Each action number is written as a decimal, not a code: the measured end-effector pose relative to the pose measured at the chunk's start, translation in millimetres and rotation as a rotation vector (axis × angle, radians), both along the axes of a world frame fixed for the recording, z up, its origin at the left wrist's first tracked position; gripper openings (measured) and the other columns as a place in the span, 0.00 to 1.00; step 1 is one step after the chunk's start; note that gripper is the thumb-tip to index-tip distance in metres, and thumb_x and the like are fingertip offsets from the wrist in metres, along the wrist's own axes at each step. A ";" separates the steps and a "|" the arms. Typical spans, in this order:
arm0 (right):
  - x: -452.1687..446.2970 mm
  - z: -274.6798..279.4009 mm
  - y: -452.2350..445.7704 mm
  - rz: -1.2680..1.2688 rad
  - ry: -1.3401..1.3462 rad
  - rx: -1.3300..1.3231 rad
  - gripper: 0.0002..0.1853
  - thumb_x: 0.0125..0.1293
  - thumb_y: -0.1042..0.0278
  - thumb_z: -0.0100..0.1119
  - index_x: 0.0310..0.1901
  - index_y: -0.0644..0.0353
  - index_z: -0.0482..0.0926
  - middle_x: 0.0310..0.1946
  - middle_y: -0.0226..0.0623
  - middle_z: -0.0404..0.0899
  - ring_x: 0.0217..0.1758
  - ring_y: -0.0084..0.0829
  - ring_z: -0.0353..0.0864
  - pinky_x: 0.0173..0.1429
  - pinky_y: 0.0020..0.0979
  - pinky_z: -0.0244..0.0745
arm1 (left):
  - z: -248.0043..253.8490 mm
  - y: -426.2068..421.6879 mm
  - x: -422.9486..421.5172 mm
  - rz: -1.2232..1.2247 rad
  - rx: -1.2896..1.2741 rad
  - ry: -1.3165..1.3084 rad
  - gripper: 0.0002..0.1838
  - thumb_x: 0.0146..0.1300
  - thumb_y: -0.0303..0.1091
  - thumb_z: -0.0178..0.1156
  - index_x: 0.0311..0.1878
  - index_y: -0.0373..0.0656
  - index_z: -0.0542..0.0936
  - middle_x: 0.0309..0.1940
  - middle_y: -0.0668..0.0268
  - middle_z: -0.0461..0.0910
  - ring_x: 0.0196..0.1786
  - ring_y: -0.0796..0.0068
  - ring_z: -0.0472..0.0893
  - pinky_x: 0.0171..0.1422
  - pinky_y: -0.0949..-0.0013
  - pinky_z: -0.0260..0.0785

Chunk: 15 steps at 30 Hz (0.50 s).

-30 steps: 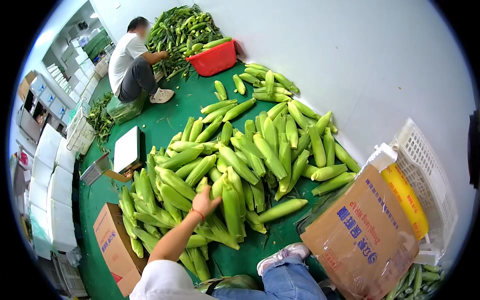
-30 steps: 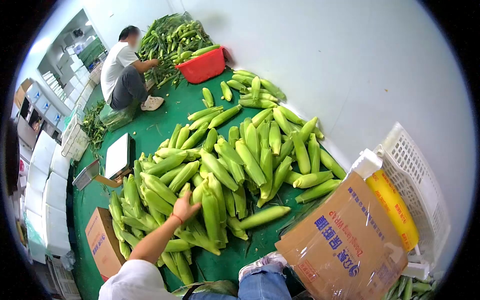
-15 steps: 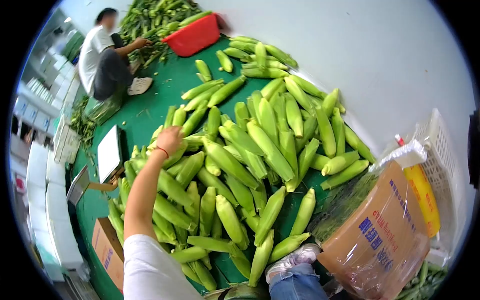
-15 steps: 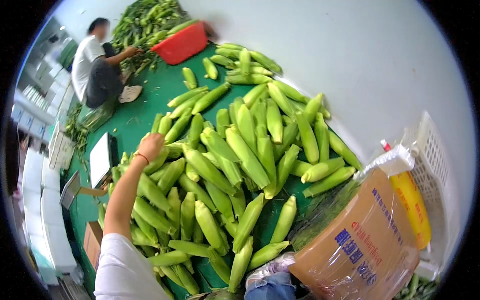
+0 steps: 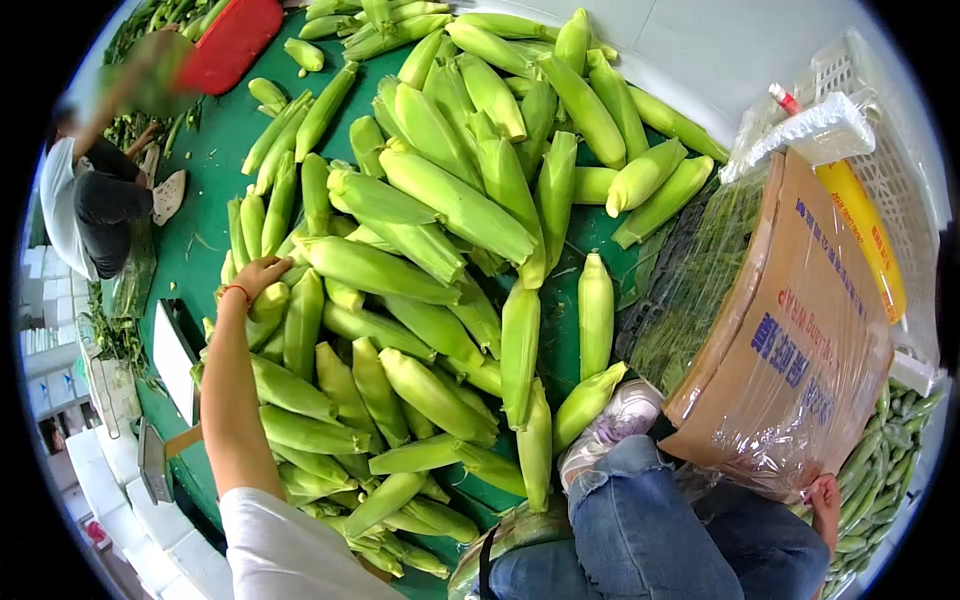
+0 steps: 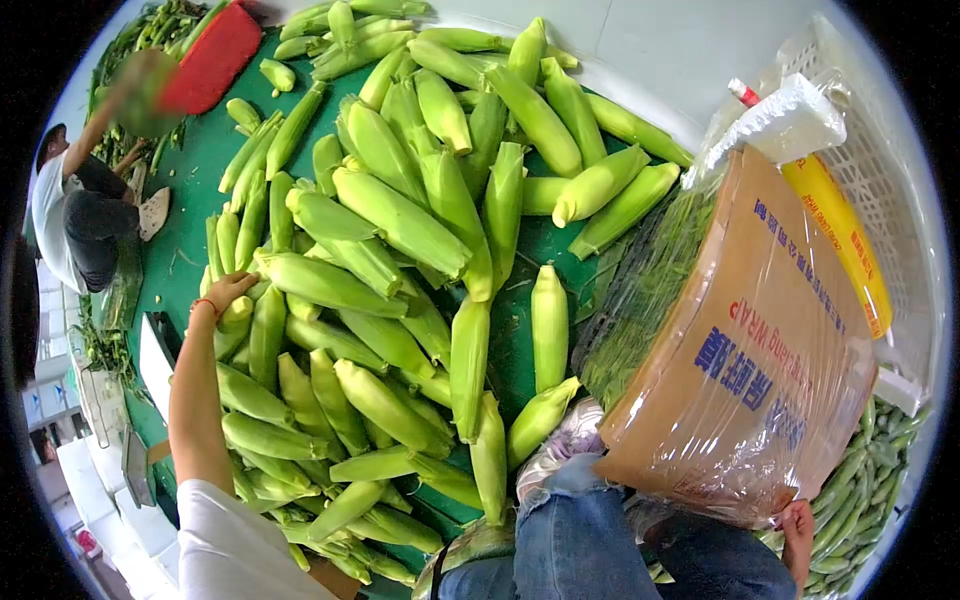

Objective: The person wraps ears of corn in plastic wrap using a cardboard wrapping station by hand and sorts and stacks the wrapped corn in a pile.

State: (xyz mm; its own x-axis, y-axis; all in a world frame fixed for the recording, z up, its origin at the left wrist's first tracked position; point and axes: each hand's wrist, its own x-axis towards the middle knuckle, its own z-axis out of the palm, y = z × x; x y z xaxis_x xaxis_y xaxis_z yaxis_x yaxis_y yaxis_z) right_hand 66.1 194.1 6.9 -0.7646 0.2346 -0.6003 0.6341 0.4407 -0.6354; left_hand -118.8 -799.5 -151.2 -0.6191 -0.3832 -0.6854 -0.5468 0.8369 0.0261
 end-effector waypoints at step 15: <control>8.2 -18.6 18.9 0.010 0.071 -0.071 0.13 0.70 0.55 0.57 0.38 0.55 0.69 0.24 0.23 0.70 0.26 0.15 0.68 0.32 0.19 0.61 | 43.9 160.1 65.1 0.092 -0.422 0.077 0.39 0.68 0.68 0.31 0.71 0.51 0.63 0.44 0.47 0.83 0.50 0.53 0.82 0.64 0.44 0.63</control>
